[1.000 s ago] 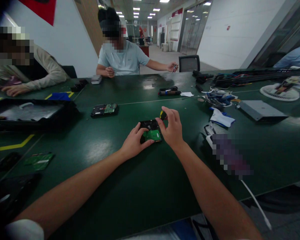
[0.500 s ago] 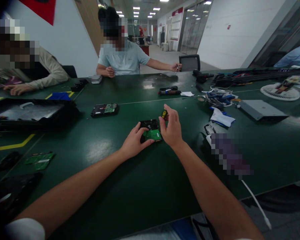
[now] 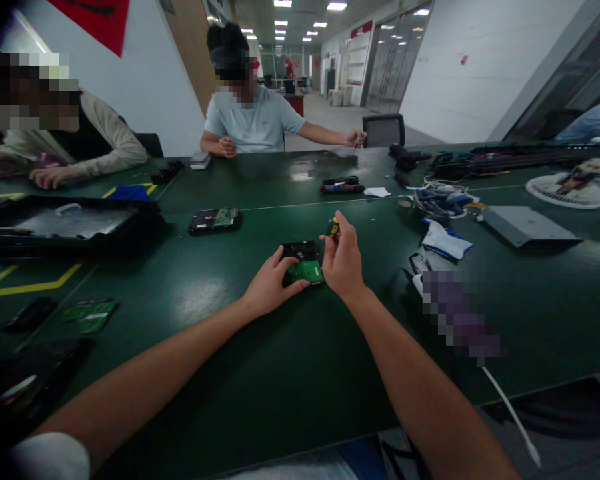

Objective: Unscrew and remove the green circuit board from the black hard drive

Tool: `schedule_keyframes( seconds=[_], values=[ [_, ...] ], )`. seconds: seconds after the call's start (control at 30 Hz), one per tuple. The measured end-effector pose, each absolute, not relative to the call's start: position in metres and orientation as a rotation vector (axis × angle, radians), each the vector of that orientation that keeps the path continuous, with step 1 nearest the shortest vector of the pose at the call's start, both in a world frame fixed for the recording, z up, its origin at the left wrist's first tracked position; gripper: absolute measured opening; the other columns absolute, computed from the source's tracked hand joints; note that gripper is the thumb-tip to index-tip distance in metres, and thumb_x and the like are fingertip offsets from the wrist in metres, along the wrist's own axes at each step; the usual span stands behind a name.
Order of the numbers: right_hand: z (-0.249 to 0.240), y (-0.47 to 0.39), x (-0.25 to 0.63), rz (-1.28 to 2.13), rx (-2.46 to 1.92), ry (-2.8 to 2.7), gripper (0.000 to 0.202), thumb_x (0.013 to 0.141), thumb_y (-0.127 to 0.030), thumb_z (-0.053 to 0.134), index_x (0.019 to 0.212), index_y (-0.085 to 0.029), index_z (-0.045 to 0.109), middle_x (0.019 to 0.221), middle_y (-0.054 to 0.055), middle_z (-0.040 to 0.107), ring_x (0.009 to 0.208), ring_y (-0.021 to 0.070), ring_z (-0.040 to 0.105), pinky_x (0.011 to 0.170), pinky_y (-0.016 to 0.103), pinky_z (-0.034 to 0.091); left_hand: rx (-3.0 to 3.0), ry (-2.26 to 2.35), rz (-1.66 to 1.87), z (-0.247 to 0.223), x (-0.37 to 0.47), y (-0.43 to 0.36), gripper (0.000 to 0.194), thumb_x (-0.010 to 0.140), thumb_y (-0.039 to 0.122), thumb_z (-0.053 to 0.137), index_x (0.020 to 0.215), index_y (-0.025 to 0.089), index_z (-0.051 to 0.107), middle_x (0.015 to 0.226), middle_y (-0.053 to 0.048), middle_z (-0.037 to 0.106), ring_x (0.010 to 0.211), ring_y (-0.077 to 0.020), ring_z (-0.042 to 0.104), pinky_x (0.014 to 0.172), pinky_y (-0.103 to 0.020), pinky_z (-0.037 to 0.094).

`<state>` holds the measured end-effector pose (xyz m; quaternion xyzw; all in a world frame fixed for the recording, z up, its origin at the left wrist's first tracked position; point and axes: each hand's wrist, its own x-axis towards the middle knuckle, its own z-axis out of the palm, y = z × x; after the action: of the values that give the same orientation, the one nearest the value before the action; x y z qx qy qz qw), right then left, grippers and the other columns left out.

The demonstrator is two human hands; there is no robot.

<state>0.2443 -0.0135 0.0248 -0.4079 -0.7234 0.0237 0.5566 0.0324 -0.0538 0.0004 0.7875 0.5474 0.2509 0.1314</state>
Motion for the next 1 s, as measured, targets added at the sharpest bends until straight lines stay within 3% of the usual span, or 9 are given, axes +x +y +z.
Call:
schedule_keyframes(
  seconds=[0.4,0.6,1.0],
  values=[
    [0.026,-0.018,0.247,0.077,-0.943,-1.718,0.057,0.106,-0.035,0.047,0.16,-0.026,0.03,0.146,0.017,0.055,0.103,0.0239,0.073,0.095,0.049,0.064,2.215,1.63,0.692,0.007,0.038,-0.06,0.062,0.088,0.062,0.07,0.138,0.026,0.058,0.169,-0.017,0.031,0.151,-0.0403,0.041,0.116,-0.057,0.043],
    [0.029,-0.019,0.25,-0.073,-0.968,-1.735,0.059,0.101,-0.041,0.058,0.156,-0.028,0.039,0.132,0.013,0.061,0.097,0.0245,0.067,0.087,0.048,0.065,2.198,1.671,0.713,0.002,0.041,-0.063,0.063,0.091,0.063,0.066,0.142,0.027,0.056,0.171,-0.017,0.029,0.151,-0.0407,0.04,0.118,-0.059,0.039],
    [0.029,-0.02,0.249,-0.074,-0.971,-1.748,0.064,0.101,-0.032,0.054,0.16,-0.028,0.032,0.133,0.014,0.059,0.097,0.024,0.065,0.089,0.049,0.064,2.244,1.675,0.745,-0.003,0.042,-0.065,0.063,0.092,0.062,0.064,0.142,0.025,0.057,0.169,-0.018,0.031,0.15,-0.0399,0.041,0.12,-0.059,0.037]
  ],
)
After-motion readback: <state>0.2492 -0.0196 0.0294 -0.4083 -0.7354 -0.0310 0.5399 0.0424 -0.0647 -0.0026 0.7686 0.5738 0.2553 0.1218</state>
